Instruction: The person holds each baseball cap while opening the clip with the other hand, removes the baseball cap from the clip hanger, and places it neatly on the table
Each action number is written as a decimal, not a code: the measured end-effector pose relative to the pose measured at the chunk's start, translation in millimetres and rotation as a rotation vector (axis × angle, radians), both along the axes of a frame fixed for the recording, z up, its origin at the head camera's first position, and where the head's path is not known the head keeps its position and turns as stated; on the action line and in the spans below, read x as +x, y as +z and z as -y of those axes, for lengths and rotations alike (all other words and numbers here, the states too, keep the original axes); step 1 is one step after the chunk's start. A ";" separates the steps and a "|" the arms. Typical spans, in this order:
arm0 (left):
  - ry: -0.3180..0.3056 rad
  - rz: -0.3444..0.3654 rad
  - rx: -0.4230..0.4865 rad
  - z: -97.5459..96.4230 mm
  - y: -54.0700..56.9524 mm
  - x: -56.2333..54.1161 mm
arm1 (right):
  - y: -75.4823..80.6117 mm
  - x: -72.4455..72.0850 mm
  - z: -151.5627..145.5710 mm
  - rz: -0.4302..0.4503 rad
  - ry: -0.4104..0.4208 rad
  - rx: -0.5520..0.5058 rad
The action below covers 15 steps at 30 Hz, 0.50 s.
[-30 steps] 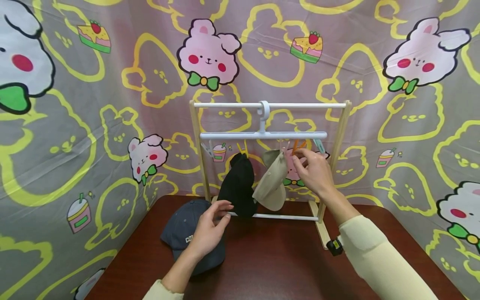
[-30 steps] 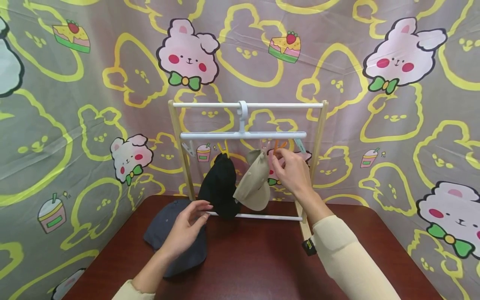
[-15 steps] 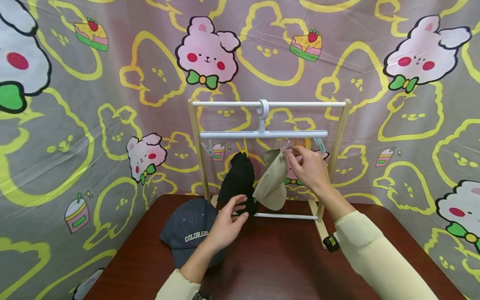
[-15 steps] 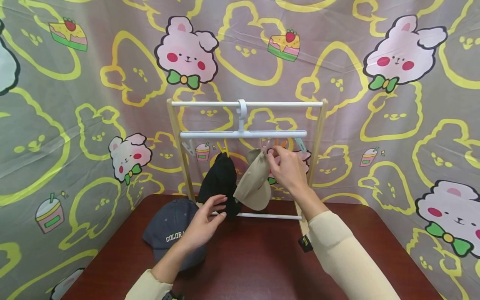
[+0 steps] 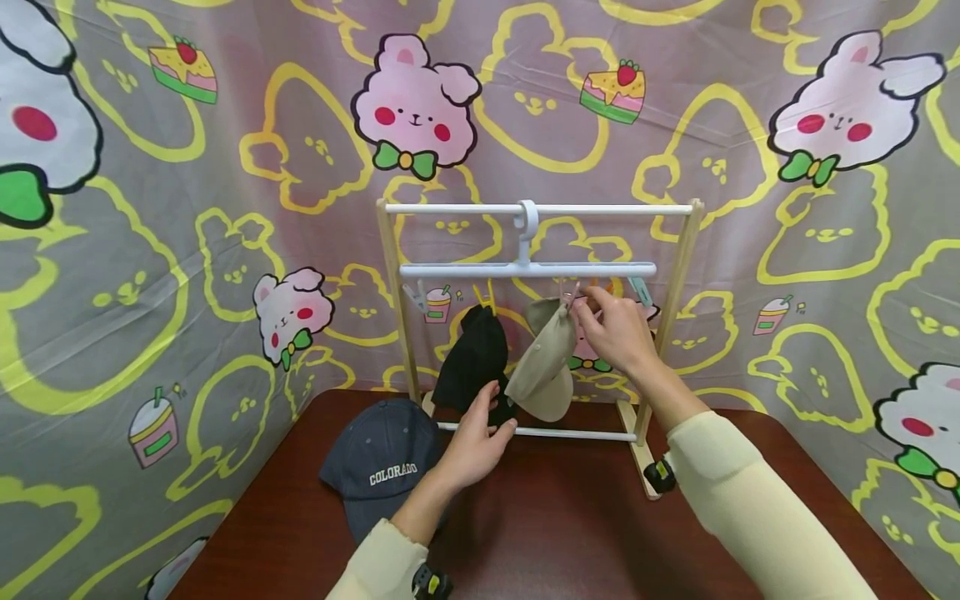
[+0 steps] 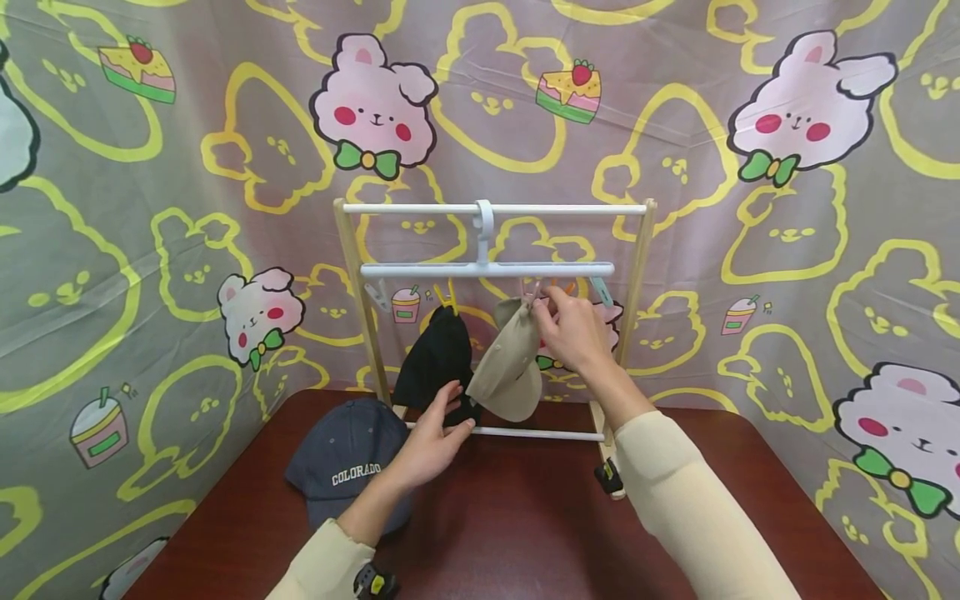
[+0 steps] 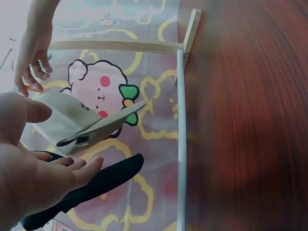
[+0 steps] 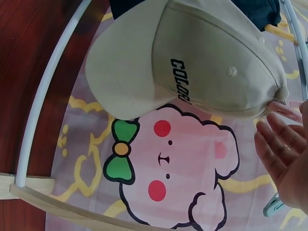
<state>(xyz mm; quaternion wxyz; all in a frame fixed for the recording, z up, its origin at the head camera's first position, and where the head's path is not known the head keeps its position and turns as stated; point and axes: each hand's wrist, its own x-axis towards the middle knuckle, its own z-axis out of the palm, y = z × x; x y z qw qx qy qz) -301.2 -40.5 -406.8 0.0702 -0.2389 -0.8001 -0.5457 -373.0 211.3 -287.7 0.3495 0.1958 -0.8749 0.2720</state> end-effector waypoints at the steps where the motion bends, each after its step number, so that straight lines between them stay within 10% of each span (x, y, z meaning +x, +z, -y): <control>1: -0.001 0.002 0.000 -1.2 -1.1 -2.0 | 0.3 -1.1 -0.8 0.014 0.017 -0.007; 15: 0.091 -0.087 0.035 -11.0 1.5 -23.6 | -0.8 -7.2 -7.5 0.149 0.201 -0.108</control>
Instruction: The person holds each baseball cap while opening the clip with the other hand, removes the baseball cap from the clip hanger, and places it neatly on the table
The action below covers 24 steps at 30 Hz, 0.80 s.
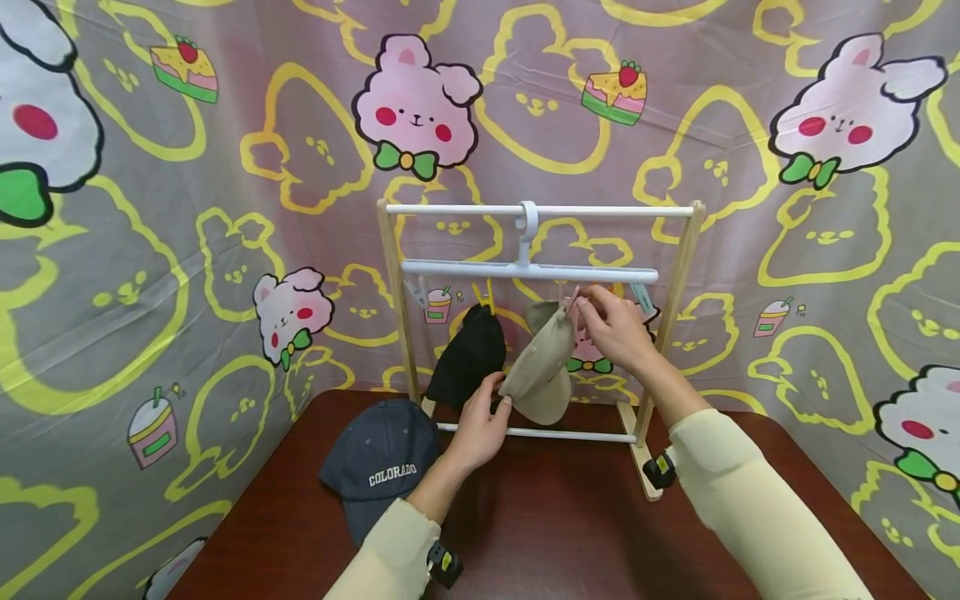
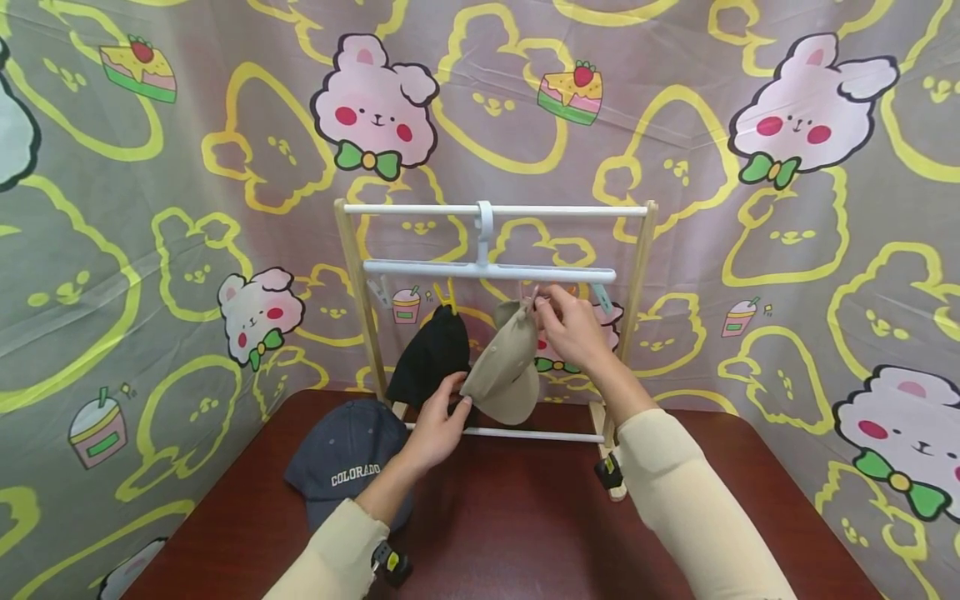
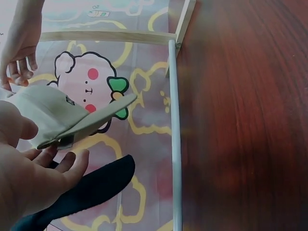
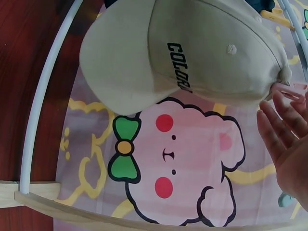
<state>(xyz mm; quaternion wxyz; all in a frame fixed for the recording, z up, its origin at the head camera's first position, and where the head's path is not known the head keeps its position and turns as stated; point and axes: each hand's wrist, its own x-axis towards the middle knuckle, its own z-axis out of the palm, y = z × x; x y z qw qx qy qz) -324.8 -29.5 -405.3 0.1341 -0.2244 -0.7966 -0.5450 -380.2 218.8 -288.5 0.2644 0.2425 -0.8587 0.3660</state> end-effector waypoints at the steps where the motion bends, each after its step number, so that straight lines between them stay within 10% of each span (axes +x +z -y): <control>1: 0.005 -0.013 -0.001 -0.1 0.7 -1.1 | -0.3 -0.6 1.0 -0.008 -0.004 -0.011; 16: -0.039 0.045 0.077 3.3 -1.2 -4.7 | 5.8 -5.3 32.7 -0.409 -0.352 0.078; 24: -0.061 0.014 0.020 8.3 -1.6 -2.9 | 11.1 -4.1 43.2 -0.429 -0.486 0.110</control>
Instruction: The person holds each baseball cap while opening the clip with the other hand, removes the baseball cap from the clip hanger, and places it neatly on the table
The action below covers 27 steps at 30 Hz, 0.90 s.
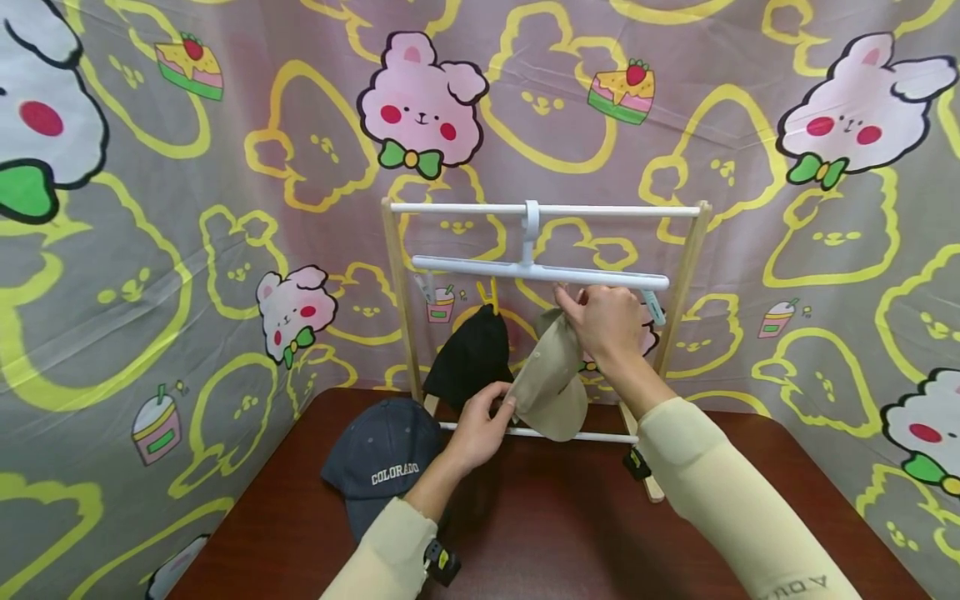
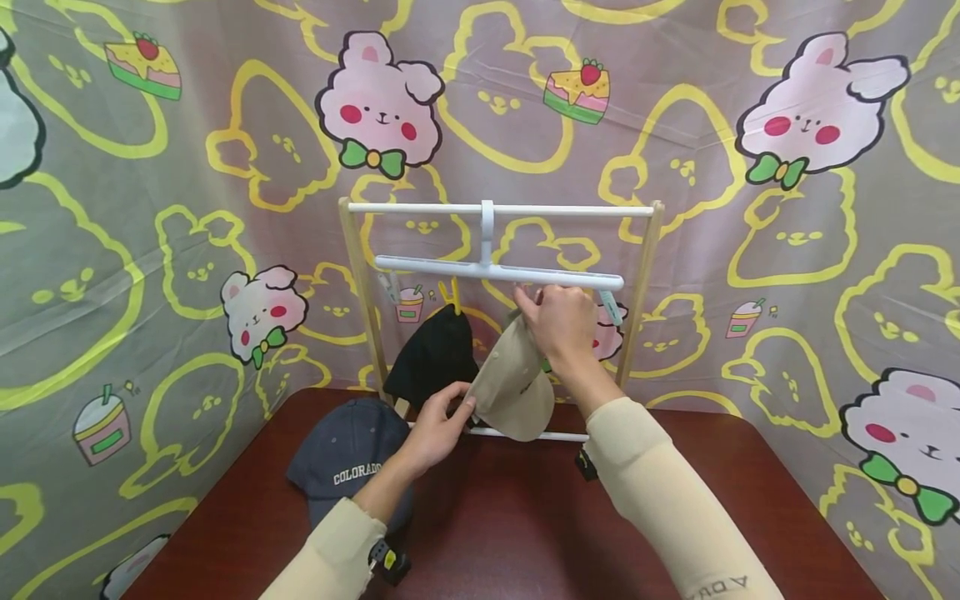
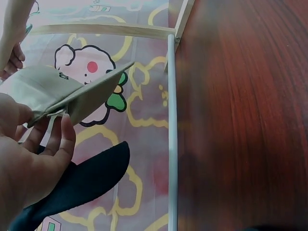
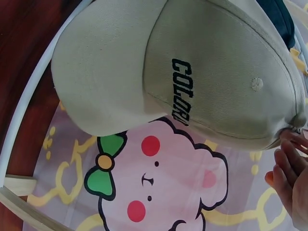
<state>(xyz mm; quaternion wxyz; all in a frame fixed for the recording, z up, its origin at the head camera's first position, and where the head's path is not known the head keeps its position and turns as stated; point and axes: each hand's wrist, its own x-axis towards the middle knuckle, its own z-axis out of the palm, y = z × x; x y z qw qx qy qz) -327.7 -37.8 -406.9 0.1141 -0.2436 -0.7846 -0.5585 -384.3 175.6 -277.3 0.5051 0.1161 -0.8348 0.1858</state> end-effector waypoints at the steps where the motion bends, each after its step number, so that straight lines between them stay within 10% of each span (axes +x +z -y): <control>1: -0.006 -0.005 -0.003 0.9 -0.1 0.4 | -0.1 0.3 0.7 0.005 -0.010 -0.006; 10: -0.022 0.011 0.054 12.4 -0.7 0.4 | -2.1 1.3 3.1 0.065 -0.039 -0.031; 19: 0.143 -0.077 0.052 16.6 1.0 2.1 | -10.4 1.9 2.3 0.155 0.027 -0.063; 27: 0.050 0.053 0.221 14.7 2.8 0.8 | -5.9 4.2 8.1 0.229 0.066 -0.139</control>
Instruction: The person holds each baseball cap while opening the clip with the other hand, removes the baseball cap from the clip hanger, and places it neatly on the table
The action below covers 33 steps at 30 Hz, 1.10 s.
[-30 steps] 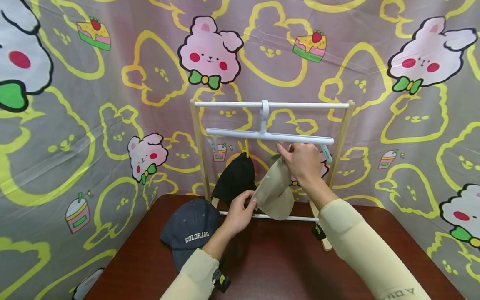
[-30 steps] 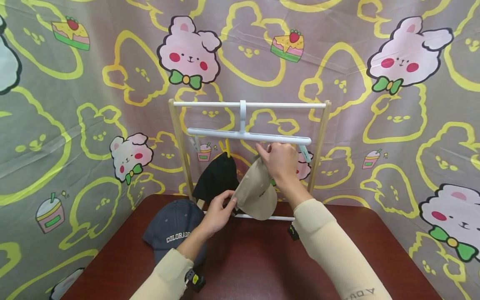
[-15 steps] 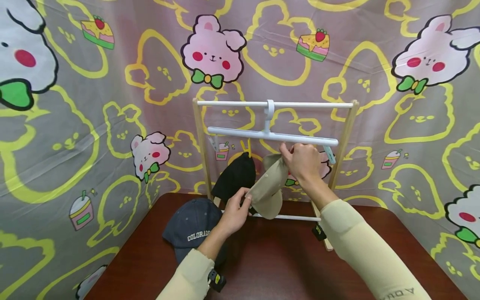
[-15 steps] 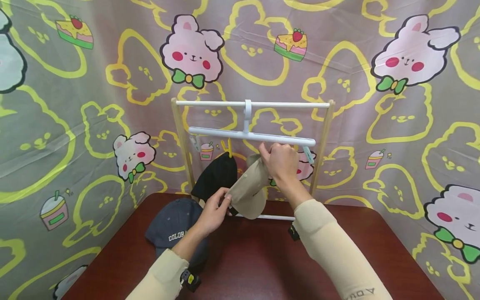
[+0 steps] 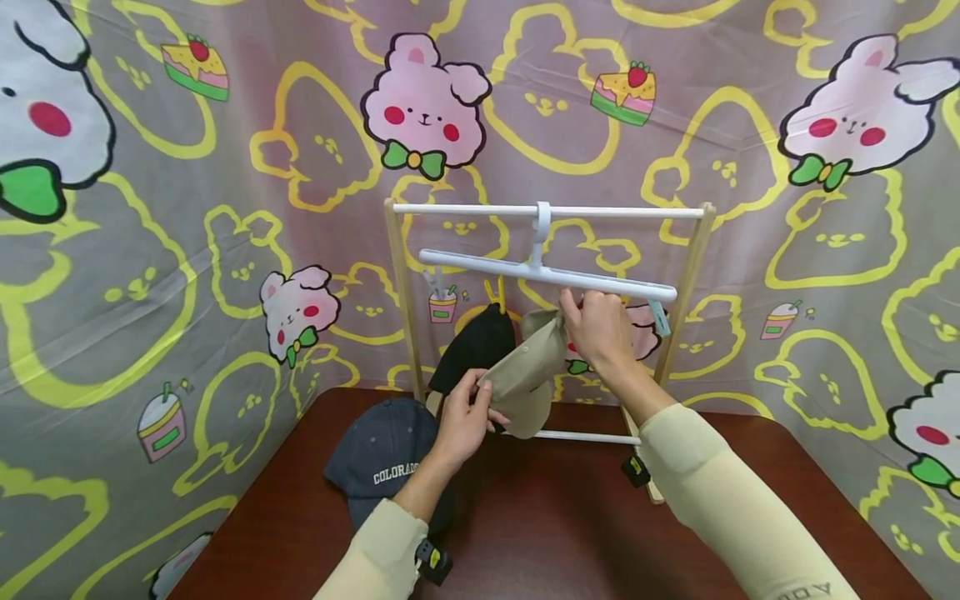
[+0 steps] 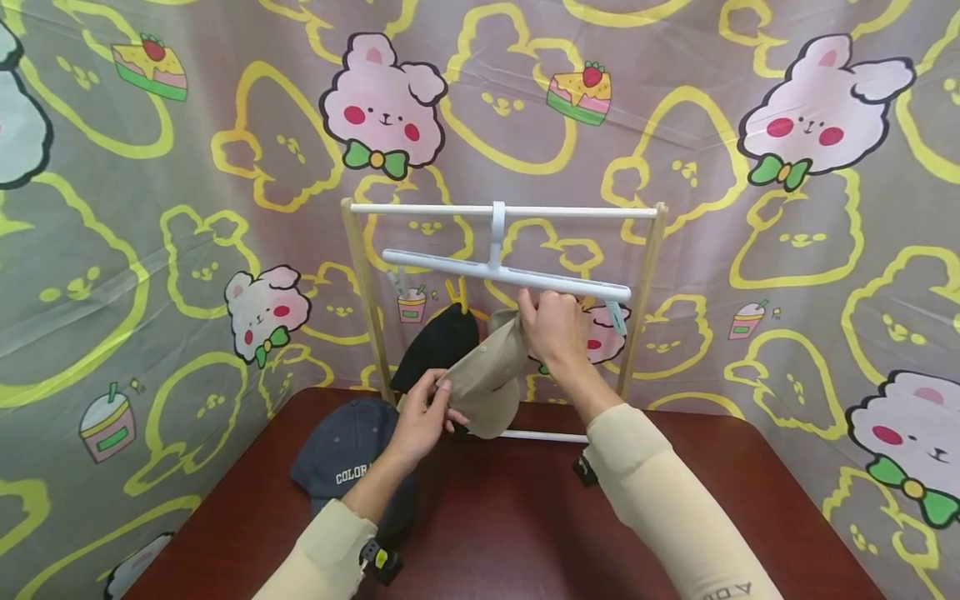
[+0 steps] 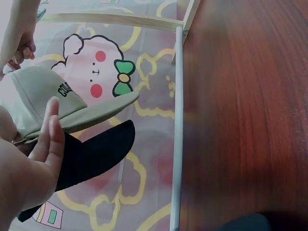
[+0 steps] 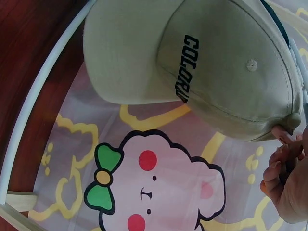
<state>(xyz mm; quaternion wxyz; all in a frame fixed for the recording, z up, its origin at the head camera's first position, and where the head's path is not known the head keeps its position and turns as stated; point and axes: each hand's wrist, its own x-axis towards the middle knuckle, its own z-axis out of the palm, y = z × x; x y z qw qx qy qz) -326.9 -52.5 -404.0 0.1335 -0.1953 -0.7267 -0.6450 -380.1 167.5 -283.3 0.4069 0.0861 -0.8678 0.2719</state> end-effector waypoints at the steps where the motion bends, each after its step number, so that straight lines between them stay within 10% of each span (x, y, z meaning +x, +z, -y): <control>1: -0.008 0.005 0.008 -0.4 -0.1 -0.3 | 0.4 0.1 0.2 0.011 0.004 -0.005; 15: -0.014 -0.007 0.026 2.9 26.5 25.8 | 1.2 -1.7 1.8 0.038 0.091 -0.026; 33: -0.016 0.017 0.025 6.4 -0.8 4.8 | 2.7 -1.3 5.0 0.049 0.061 -0.002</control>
